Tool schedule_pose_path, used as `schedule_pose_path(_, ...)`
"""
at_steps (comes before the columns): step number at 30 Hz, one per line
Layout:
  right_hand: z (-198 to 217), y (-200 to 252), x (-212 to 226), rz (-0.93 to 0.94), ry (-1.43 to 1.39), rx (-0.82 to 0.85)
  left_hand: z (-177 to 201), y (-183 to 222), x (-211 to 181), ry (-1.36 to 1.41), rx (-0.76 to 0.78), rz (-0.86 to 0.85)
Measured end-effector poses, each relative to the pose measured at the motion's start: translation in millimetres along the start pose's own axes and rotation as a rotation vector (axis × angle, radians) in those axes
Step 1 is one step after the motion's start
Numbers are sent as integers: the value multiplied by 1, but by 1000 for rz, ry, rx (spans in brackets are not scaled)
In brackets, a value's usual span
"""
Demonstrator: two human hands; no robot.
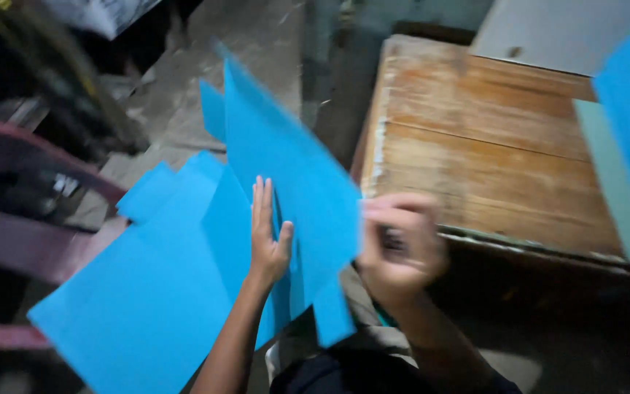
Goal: Folding flat blue paper templates into folders and stacking them on a table.
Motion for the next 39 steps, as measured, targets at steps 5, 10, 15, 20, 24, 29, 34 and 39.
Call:
schedule_pose_path(5, 126, -38, -61, -79, 207, -330, -98, -59, -104, -39, 355, -318)
schedule_pose_path(10, 205, -27, -129, -219, 196, -329, -202, -114, -138, -467, 958, -198)
schedule_pose_path(15, 242, -21, -140, -813, -270, -137, -254, -115, -103, -823, 1061, -345)
schedule_pose_path(20, 236, -40, -133, -782, 134, 222, -239, -113, -131, -787, 1096, -326)
schedule_pose_path(24, 219, -51, -158, -778, 460, 490, -240, -112, -132, -787, 1093, -334)
schedule_pose_path(29, 192, -62, -182, -530, 689, 1115, -237, -113, -137, -815, 1127, -297)
schedule_pose_path(34, 165, -86, -208, -481, 774, 1267, -238, -111, -131, -763, 1085, -301)
schedule_pose_path(39, 128, -111, -258, -358, 893, 1276, -240, -110, -125, -782, 1081, -322)
Point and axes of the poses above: each hand's wrist, its own y-axis away from the middle knuckle, its own z-axis out of the back of the hand, x = y × z, the point moved 1 cm from there along -y, towards the middle knuckle, and after that the axes turned 8 degrees about y, right-handed, at the moved point
